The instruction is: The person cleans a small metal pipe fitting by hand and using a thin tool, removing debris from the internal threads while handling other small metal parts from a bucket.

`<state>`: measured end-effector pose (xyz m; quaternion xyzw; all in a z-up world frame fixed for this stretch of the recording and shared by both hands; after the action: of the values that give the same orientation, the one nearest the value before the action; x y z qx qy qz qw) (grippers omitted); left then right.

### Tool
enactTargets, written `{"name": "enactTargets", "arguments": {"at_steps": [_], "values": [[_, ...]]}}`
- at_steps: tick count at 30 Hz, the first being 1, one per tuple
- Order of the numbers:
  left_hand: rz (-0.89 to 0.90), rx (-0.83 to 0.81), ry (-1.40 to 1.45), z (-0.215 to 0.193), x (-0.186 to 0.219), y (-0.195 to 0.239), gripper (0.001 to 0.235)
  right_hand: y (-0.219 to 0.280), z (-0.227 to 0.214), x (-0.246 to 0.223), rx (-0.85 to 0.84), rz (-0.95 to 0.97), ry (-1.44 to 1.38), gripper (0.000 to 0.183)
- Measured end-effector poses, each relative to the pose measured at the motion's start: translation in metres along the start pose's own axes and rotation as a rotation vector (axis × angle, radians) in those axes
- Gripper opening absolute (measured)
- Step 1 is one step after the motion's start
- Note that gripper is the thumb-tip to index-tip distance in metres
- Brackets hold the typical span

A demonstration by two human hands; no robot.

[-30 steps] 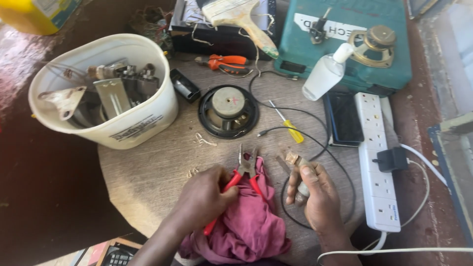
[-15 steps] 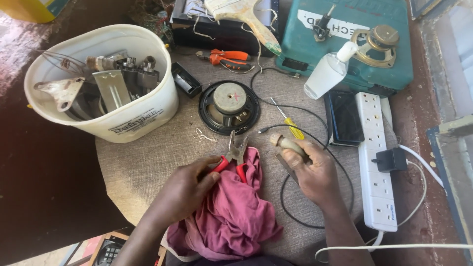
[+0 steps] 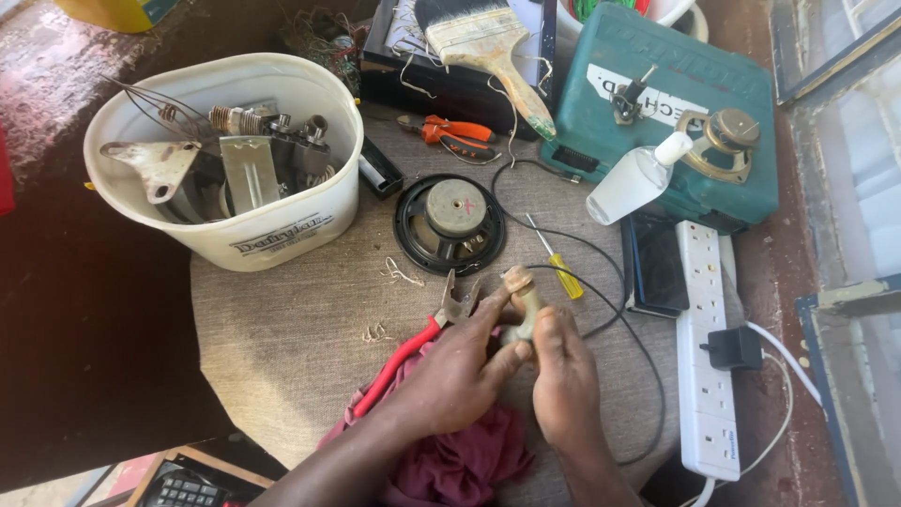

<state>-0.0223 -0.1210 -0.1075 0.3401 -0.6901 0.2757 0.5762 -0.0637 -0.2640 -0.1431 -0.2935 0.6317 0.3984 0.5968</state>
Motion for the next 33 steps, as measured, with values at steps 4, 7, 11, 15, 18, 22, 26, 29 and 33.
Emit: {"name": "enactTargets", "arguments": {"at_steps": [4, 7, 11, 15, 18, 22, 26, 29, 33], "values": [[0.02, -0.066, -0.119, 0.008, -0.005, 0.012, 0.028, 0.01, -0.015, -0.049, -0.166, -0.339, 0.943, 0.042], [0.102, -0.065, -0.353, 0.022, -0.001, 0.019, 0.024, 0.021, -0.016, -0.074, -0.247, -0.508, 1.077, 0.06], [0.141, -0.003, -0.433, 0.022, 0.013, 0.026, 0.047, 0.029, -0.033, -0.076, -0.337, -0.588, 1.13, 0.041], [-0.166, -0.067, 0.315, 0.009, 0.002, 0.025, 0.071, 0.047, -0.043, -0.084, -0.163, -0.858, 0.967, 0.049], [-0.308, -0.365, 0.91, 0.049, -0.009, 0.032, 0.082, 0.066, -0.036, -0.088, -0.158, -1.012, 0.704, 0.036], [-0.391, -0.272, 0.818, 0.052, -0.017, 0.026, 0.028, 0.06, -0.025, -0.082, -0.181, -1.086, 0.878, 0.045], [-0.239, -0.017, 0.374, 0.025, -0.006, 0.028, 0.034, 0.049, -0.026, -0.071, -0.171, -1.006, 0.951, 0.049], [-0.162, 0.044, 0.096, 0.027, 0.0, 0.031, 0.031, 0.048, -0.021, -0.065, -0.18, -1.053, 0.983, 0.052], [-0.049, 0.03, -0.087, 0.04, 0.0, 0.029, 0.032, 0.037, -0.046, -0.019, -0.034, -0.871, 0.868, 0.056]]}}
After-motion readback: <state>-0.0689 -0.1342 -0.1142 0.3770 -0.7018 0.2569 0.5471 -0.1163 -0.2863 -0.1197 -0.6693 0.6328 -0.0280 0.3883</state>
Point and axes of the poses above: each hand's wrist, its own y-axis away from the middle knuckle, its own z-axis out of the palm, x = y × z, the point moved 9 cm from there along -y, towards the middle knuckle, and after that the axes turned 7 degrees about y, right-handed, at the moved point
